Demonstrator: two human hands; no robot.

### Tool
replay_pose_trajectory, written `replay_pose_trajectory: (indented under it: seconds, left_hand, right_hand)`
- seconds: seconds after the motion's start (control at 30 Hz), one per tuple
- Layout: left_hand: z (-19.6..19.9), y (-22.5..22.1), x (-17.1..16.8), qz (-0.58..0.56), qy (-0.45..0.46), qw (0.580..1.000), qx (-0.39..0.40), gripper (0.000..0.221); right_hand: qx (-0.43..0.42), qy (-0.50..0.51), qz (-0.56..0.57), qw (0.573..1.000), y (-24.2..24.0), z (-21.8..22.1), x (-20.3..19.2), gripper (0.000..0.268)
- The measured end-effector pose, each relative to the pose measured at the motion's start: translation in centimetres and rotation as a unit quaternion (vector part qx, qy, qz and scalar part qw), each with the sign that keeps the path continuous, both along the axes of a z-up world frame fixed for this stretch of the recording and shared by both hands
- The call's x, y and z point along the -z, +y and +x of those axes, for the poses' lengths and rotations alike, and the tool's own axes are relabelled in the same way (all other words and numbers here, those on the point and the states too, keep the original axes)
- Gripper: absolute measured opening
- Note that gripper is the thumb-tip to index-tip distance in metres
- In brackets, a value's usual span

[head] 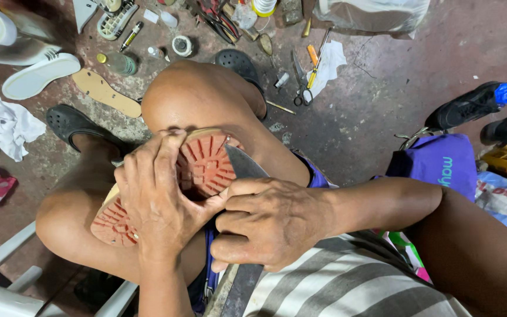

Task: The person trims the edge of a boot sole using a knife. They hold the boot on their lap and slice along the side of the rubber sole.

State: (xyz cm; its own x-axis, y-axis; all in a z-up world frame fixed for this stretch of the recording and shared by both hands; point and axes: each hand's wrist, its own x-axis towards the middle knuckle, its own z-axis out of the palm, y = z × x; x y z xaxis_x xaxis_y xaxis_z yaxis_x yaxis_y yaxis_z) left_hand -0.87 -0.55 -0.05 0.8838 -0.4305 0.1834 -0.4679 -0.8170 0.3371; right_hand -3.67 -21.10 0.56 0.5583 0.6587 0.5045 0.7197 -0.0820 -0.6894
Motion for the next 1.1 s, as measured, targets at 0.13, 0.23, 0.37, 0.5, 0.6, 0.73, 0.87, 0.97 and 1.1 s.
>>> replay_pose_trajectory:
  seconds: [0.13,0.23,0.37,0.5,0.6,0.73,0.87,0.97,1.1]
  left_hand:
    - [0.0,-0.1,0.1,-0.004,-0.001,1.0,0.001,0.09]
    - [0.2,0.0,0.1,-0.003,0.002,1.0,0.006,0.091]
    - [0.2,-0.1,0.1,-0.011,-0.006,1.0,0.01,0.09]
    - [0.0,0.1,0.3,-0.009,-0.005,1.0,0.009,0.092]
    - [-0.1,0.1,0.4,-0.012,-0.006,1.0,0.013,0.092]
    - [-0.2,0.1,0.5,-0.013,-0.012,1.0,0.011,0.092]
    - [-0.4,0.2,0.7,-0.012,-0.02,1.0,0.01,0.091]
    - [-0.6,0.4,0.8,-0.009,-0.024,1.0,0.015,0.091]
    - [-0.6,0.4,1.0,-0.011,-0.031,0.999,0.02,0.089]
  right_hand:
    - [-0.007,-0.053,-0.08,0.995,-0.3,-0.1,-0.3,0.021]
    - [-0.01,-0.064,-0.101,0.993,-0.1,0.0,-0.4,0.019]
    - [0.0,-0.019,-0.023,1.0,-0.4,-0.1,-0.6,0.025]
    - [-0.001,0.004,-0.024,1.0,-0.6,-0.7,-0.5,0.022]
    - [0.001,-0.011,-0.023,1.0,-0.6,-0.7,-0.4,0.026]
    - [-0.004,0.024,0.015,1.0,-1.0,-0.3,-0.6,0.03]
    - [-0.018,0.043,0.027,0.999,-1.5,-0.1,-0.7,0.03]
    - [-0.031,0.045,0.019,0.998,-1.5,-0.3,-0.6,0.028]
    - [-0.041,0.053,0.009,0.998,-1.7,0.0,-0.7,0.024]
